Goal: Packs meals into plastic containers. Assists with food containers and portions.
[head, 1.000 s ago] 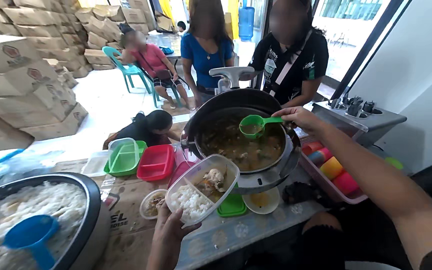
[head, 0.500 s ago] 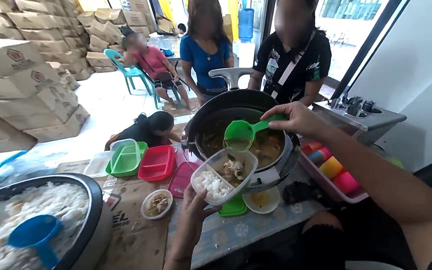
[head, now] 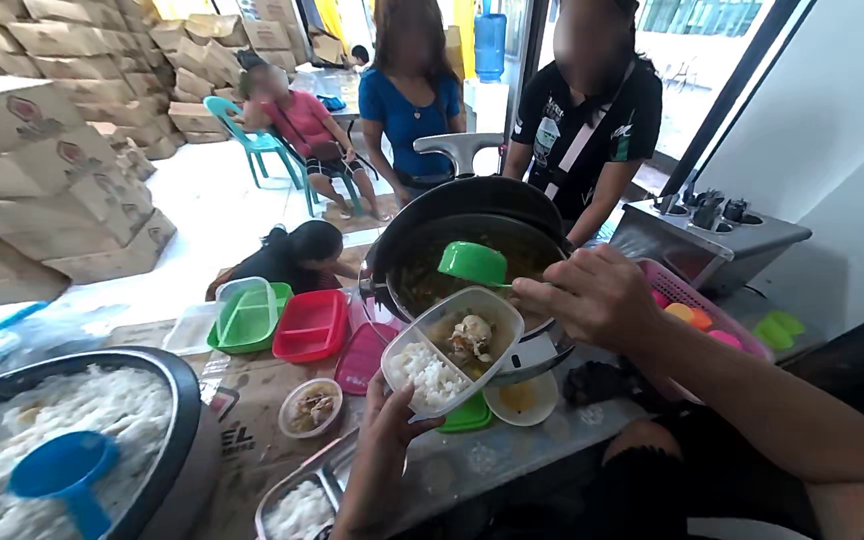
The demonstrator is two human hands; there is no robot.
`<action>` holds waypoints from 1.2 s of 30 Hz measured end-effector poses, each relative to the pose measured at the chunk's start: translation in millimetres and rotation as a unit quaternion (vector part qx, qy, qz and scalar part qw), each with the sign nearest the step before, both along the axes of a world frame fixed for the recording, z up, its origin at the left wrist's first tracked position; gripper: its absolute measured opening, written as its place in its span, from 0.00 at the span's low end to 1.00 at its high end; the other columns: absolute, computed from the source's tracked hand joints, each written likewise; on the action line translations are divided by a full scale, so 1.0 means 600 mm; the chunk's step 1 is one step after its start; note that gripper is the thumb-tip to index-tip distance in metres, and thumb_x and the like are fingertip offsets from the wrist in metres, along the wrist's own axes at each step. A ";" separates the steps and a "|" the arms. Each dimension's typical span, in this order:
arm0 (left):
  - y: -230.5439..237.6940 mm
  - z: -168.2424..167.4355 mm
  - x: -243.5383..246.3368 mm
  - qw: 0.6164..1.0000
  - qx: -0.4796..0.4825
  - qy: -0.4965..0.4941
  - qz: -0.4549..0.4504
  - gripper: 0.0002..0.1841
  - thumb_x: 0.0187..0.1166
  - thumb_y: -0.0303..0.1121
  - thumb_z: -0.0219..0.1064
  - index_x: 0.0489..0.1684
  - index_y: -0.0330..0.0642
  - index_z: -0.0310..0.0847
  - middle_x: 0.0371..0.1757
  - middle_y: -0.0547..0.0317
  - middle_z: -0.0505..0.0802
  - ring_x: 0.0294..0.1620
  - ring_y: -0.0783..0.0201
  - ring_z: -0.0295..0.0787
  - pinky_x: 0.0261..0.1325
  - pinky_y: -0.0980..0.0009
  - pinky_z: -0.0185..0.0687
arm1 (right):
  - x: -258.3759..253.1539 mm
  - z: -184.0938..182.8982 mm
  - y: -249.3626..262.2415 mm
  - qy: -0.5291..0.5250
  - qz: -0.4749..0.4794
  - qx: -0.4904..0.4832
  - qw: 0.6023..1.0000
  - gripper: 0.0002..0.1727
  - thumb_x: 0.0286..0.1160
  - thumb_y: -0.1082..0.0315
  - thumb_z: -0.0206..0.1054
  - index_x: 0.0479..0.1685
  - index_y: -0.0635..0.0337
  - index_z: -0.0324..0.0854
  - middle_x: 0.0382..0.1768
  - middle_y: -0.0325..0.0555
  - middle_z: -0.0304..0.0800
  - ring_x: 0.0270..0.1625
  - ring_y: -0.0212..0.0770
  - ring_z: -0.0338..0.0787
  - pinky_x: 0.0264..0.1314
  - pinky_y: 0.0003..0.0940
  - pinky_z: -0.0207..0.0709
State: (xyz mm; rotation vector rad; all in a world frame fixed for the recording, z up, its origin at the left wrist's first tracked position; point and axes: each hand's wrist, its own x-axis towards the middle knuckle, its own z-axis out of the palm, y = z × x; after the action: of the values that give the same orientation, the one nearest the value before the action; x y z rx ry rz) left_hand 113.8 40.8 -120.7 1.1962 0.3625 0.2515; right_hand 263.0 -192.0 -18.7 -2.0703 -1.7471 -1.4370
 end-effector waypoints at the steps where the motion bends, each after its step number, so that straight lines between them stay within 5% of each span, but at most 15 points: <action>1: 0.000 0.000 -0.001 1.000 0.000 -0.001 0.001 0.28 0.84 0.33 0.45 0.85 0.42 0.46 0.56 0.52 0.87 0.42 0.60 0.95 0.34 0.63 0.95 | 0.002 -0.001 -0.001 0.009 -0.008 0.010 1.000 0.15 0.73 0.72 0.64 0.52 0.53 0.93 0.31 0.47 0.88 0.32 0.48 0.82 0.34 0.40 0.68; 7: 0.023 -0.010 -0.023 0.999 -0.002 -0.002 0.042 0.29 0.84 0.33 0.44 0.86 0.43 0.44 0.55 0.52 0.88 0.41 0.59 0.95 0.34 0.63 0.95 | 0.084 -0.049 -0.016 0.185 -0.123 0.031 0.974 0.13 0.74 0.72 0.67 0.53 0.58 0.92 0.37 0.57 0.90 0.40 0.60 0.91 0.39 0.55 0.82; 10: 0.044 -0.013 -0.044 0.998 0.010 0.005 0.068 0.29 0.84 0.35 0.44 0.86 0.45 0.42 0.56 0.54 0.88 0.41 0.60 0.96 0.33 0.63 0.95 | 0.121 -0.104 -0.026 0.307 -0.165 -0.065 0.935 0.13 0.72 0.74 0.70 0.53 0.58 0.93 0.42 0.59 0.92 0.48 0.63 0.91 0.51 0.61 0.82; 16: 0.070 -0.014 -0.070 0.993 0.010 0.009 0.121 0.27 0.85 0.35 0.43 0.84 0.44 0.43 0.53 0.56 0.88 0.40 0.62 0.95 0.33 0.65 0.94 | 0.118 -0.151 -0.008 0.385 -0.211 -0.126 0.890 0.13 0.78 0.73 0.66 0.57 0.60 0.91 0.50 0.61 0.92 0.57 0.64 0.90 0.59 0.61 0.79; 21: 0.070 -0.008 -0.075 0.991 0.003 0.009 0.132 0.24 0.86 0.34 0.41 0.82 0.45 0.46 0.50 0.57 0.89 0.37 0.63 0.95 0.31 0.67 0.93 | 0.136 -0.132 -0.018 0.634 -0.271 -0.005 0.725 0.15 0.85 0.67 0.65 0.66 0.57 0.87 0.63 0.60 0.89 0.67 0.61 0.87 0.72 0.64 0.74; 25: 0.062 -0.007 -0.071 0.993 0.003 0.005 0.118 0.26 0.85 0.35 0.42 0.83 0.45 0.44 0.51 0.57 0.88 0.38 0.64 0.95 0.32 0.67 0.94 | 0.150 -0.128 -0.044 0.741 -0.202 0.150 0.622 0.16 0.82 0.72 0.67 0.65 0.66 0.84 0.61 0.61 0.88 0.59 0.50 0.85 0.66 0.50 0.75; 32: 0.039 -0.011 -0.047 0.996 0.005 0.023 0.083 0.28 0.86 0.35 0.44 0.86 0.44 0.44 0.56 0.51 0.86 0.41 0.60 0.94 0.35 0.64 0.94 | 0.125 -0.056 -0.036 0.741 -0.111 0.211 0.627 0.13 0.84 0.72 0.65 0.63 0.64 0.84 0.47 0.46 0.88 0.35 0.28 0.76 0.40 0.26 0.71; 36: 0.023 -0.012 -0.033 0.998 0.001 0.024 0.066 0.28 0.87 0.35 0.44 0.86 0.42 0.44 0.57 0.48 0.86 0.42 0.57 0.95 0.37 0.62 0.94 | 0.103 -0.019 -0.017 0.735 -0.063 0.210 0.642 0.13 0.82 0.73 0.66 0.62 0.64 0.85 0.52 0.49 0.90 0.46 0.31 0.85 0.52 0.31 0.79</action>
State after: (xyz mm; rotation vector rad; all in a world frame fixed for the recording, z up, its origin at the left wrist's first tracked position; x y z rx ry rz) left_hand 94.3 54.7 -127.8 1.1838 0.4846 0.3377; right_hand 324.7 -202.0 -29.8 -1.9025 -0.4653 0.1729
